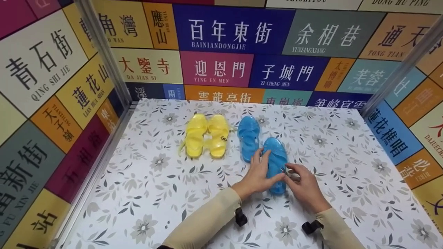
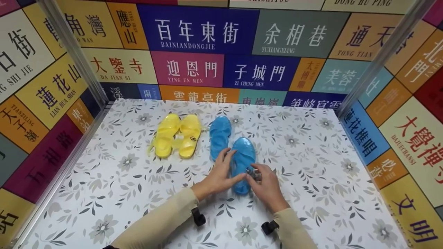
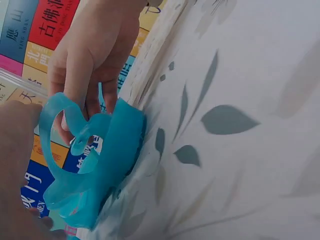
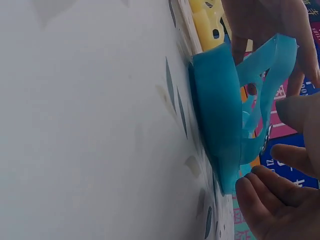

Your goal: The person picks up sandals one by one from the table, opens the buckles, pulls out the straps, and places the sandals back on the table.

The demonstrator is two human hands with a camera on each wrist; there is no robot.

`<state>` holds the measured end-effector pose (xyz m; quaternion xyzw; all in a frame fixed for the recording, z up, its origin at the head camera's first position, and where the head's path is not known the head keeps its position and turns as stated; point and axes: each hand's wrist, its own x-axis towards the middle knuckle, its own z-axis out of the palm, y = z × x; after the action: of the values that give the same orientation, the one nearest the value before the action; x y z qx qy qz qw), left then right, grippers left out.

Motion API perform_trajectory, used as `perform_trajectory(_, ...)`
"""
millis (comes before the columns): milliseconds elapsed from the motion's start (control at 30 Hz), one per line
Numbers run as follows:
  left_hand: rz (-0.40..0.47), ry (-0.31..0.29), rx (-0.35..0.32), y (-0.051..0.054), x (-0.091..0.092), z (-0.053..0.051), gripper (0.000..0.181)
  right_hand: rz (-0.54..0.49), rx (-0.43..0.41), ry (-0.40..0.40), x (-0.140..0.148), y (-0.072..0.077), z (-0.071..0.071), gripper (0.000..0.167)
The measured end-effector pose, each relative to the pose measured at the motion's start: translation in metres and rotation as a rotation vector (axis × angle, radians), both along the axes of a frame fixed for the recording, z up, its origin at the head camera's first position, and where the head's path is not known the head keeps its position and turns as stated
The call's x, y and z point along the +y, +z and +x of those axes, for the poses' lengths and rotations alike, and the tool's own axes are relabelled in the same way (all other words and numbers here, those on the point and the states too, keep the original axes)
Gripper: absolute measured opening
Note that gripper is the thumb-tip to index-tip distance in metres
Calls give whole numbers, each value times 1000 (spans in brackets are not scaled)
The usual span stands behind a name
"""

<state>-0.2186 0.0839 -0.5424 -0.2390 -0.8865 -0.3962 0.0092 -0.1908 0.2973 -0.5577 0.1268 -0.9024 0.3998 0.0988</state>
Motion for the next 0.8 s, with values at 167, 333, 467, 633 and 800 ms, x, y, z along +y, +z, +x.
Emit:
perform_trajectory(167, 61, -58, -161, -7, -10, 14, 124, 4, -146, 3, 3, 0, 9, 61)
perform_trajectory(333, 103, -159, -130, -12, -15, 16, 146, 19, -252, 49, 6, 1, 13, 80)
perform_trajectory(467, 23, -187, -121, -12, -17, 18, 151, 51, -284, 110, 6, 4, 13, 100)
perform_trajectory(633, -23, -187, -108, -12, -13, 21, 139, 64, -288, 159, 1, 5, 13, 117)
perform_trajectory(800, 50, -156, -84, -14, -9, 19, 130, 76, -255, 135, -5, 4, 12, 113)
